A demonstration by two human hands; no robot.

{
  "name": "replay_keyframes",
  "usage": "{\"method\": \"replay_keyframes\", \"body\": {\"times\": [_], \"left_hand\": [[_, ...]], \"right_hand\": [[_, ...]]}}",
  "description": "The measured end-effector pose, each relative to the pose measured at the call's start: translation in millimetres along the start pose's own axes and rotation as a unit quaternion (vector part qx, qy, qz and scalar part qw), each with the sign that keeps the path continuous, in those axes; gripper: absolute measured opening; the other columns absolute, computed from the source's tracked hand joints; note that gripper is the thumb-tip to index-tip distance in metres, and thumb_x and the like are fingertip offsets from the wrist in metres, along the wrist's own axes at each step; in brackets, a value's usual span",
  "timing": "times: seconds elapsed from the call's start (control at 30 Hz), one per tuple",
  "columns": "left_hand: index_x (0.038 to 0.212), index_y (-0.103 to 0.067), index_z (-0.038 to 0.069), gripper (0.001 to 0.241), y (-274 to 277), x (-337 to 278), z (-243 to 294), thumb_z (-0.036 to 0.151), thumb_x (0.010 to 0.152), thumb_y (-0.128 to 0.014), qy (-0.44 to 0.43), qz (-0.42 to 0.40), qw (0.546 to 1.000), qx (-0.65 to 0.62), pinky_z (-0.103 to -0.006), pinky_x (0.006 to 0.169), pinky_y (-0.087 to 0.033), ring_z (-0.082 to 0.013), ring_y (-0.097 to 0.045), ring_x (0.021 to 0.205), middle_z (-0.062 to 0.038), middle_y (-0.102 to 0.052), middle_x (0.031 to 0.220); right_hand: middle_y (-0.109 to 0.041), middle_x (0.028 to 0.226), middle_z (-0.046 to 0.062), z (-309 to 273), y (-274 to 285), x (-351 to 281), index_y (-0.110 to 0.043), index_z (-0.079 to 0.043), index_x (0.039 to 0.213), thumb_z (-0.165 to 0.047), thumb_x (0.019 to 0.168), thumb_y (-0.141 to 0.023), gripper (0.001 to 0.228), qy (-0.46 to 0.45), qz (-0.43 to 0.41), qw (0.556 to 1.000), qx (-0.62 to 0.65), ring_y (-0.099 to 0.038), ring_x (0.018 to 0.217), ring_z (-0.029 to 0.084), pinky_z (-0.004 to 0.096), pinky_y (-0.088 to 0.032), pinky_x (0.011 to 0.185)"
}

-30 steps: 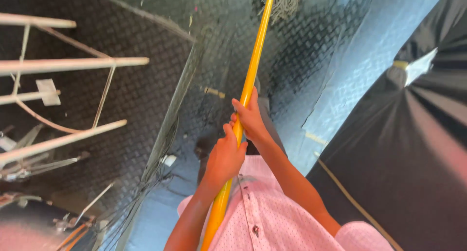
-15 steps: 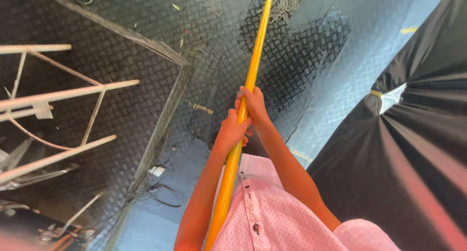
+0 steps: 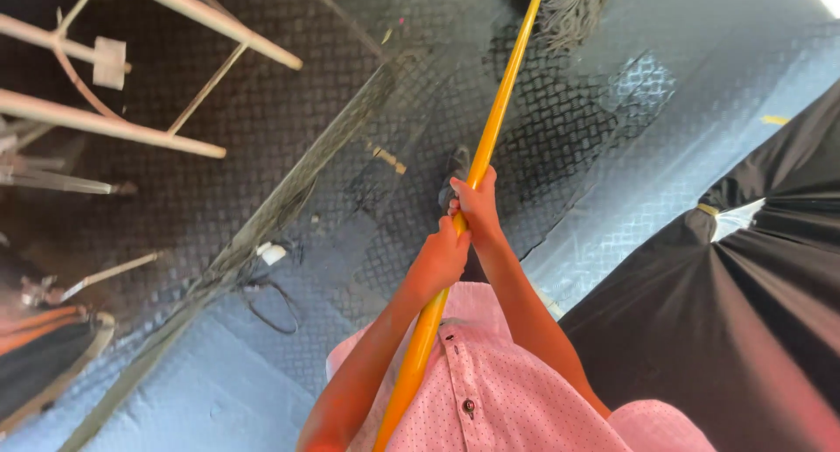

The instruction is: Mopping a black diamond plate floor using a yellow-handled mop.

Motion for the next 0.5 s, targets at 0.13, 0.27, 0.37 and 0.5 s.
{"method": "replay_keyframes", "body": {"times": [0.13,0.27,0.37,0.5], "left_hand": [[0.114,-0.043,0.001,0.034,4,-71,-44,0.033,0.104,-0.047,0.049,0.022,0.998,-0.031,-0.0480,0.057,-0.057,-0.0379,-0.073,0.067,-0.025,-0.072,0.084],[0.112,-0.044,0.003,0.032,12,-127,-97,0.031,0.101,-0.053,0.058,0.058,0.992,-0.097,-0.0434,0.053,-0.056,-0.0300,-0.071,0.060,-0.018,-0.070,0.076],[0.112,-0.044,0.003,0.031,23,-159,-111,0.030,0.101,-0.055,0.071,0.074,0.986,-0.131,-0.0395,0.050,-0.054,-0.0235,-0.067,0.056,-0.012,-0.067,0.073],[0.120,-0.044,0.009,0.030,36,-192,-124,0.029,0.100,-0.054,0.151,0.080,0.969,-0.181,-0.0361,0.046,-0.051,-0.0179,-0.059,0.052,-0.007,-0.060,0.071]], "right_hand": [[-0.051,0.085,0.004,50,-12,-57,-0.034,-0.019,0.128,-0.007,0.091,-0.064,0.049,-0.014,-0.020,0.998,-0.061,-0.051,0.053,0.011,0.029,-0.047,0.045],[-0.051,0.088,0.006,102,-34,-105,-0.031,-0.019,0.129,-0.004,0.090,-0.065,0.054,-0.027,-0.051,0.998,-0.040,-0.052,0.051,0.014,0.031,-0.047,0.044],[-0.051,0.089,0.005,116,-58,-137,-0.030,-0.021,0.133,-0.003,0.091,-0.064,0.057,-0.044,-0.093,0.994,-0.044,-0.052,0.051,0.014,0.031,-0.047,0.044],[-0.050,0.088,0.004,139,-81,-156,-0.028,-0.022,0.138,-0.007,0.094,-0.063,0.058,-0.055,-0.129,0.986,-0.094,-0.051,0.050,0.013,0.031,-0.047,0.042]]}}
Point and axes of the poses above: each hand's wrist, its own x-axis towards the middle knuckle, its own y-axis out of the back of the hand, z = x × y, the point moved 10 cm from there along x, towards the middle knuckle
